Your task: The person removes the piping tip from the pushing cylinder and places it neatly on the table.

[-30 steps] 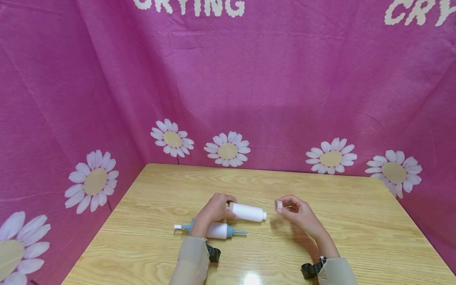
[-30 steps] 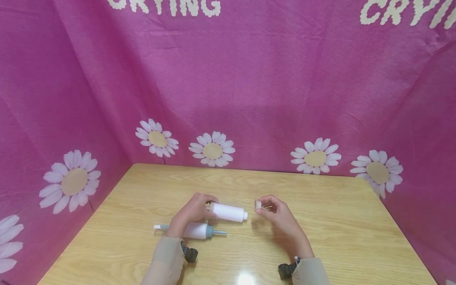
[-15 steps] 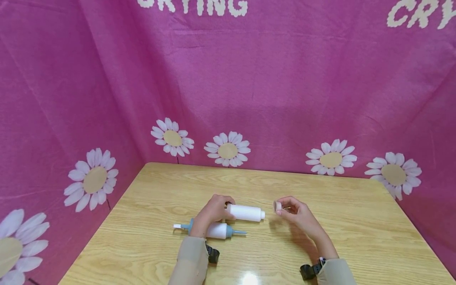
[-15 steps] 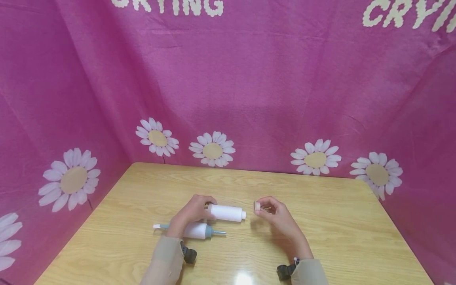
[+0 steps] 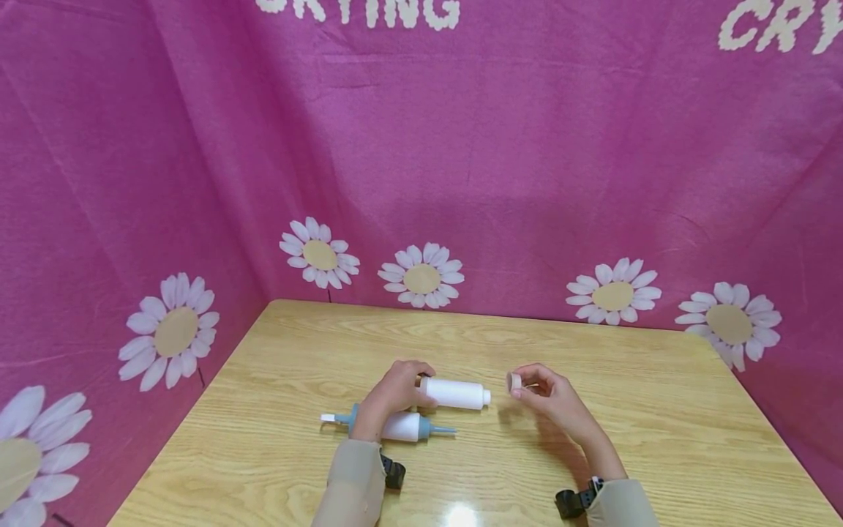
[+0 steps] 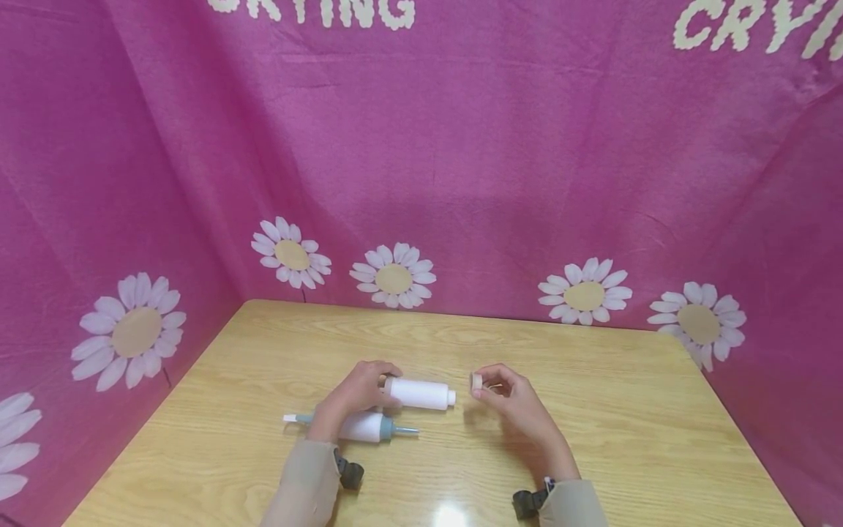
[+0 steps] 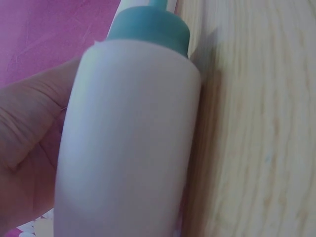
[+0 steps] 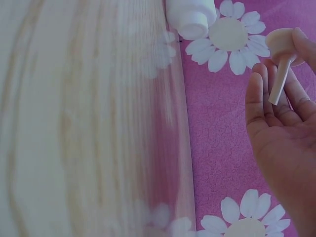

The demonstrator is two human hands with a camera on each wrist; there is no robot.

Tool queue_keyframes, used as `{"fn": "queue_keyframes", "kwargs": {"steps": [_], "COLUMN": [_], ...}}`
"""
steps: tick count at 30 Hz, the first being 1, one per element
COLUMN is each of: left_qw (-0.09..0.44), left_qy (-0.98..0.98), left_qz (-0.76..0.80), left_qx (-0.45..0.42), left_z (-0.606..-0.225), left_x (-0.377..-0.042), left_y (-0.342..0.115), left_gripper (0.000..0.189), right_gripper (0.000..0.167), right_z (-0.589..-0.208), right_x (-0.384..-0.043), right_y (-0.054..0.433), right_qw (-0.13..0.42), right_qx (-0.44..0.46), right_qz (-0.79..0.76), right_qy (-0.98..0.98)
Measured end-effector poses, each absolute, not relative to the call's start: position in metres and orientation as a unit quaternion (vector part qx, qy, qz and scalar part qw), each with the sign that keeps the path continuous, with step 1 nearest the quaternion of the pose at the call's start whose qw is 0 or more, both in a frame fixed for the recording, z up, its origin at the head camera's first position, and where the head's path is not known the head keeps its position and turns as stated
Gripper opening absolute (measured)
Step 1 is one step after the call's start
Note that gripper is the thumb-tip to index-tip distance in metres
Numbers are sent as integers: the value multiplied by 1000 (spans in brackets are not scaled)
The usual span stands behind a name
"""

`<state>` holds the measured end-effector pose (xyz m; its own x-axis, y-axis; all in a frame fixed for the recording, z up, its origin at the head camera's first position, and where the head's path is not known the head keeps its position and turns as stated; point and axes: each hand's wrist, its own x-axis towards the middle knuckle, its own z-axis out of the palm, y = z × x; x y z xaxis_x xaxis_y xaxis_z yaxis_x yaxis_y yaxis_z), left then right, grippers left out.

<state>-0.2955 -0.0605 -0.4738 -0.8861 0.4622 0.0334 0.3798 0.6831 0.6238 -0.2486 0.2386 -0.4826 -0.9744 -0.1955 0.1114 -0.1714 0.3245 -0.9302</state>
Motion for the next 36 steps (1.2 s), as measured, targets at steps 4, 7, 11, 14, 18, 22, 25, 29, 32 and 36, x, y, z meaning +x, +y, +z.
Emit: {"fn": "queue_keyframes", "kwargs": {"steps": [4,7,11,14,18,22,25,29,32,36], "left_qw": [53,55,50,20,-35,-68,-84,-103,-104,-103], "left_qy": [914,910,902,893,876,852,841,844,847,843], "left_qz": [321,334,359,373,399,437,448,430,420,418], "left_qx": [242,240,235,250,270,279,291,305,309,321], "left_z": [-473,-473,-473,-471,-469,-467,-466,-467,-469,-471], "left_x": [-295,-293,-291,-291,-288,-283,-279,-275,-272,-270], "left_y": [-60,-59,-59,-56,-50,-41,-35,-27,-22,-16], "left_gripper": [52,54,58,58,57,54,53,53,52,50], "right_gripper": [35,35,35,34,34,33,32,31,29,26], "right_z": [-483,-484,-485,-485,-486,-487,-487,-487,-487,-488], "right_x": [-249,-249,-250,-250,-251,-253,-253,-253,-254,-254], "right_y": [239,240,240,240,238,235,232,227,224,220], "right_qw": [12,12,10,4,-5,-5,-3,-3,-4,-8], "right_qx": [-113,-113,-115,-117,-118,-119,-120,-127,-136,-153], "right_qz": [-570,-571,-572,-574,-577,-575,-572,-568,-567,-568], "right_qy": [814,813,812,811,808,810,811,813,812,809]}}
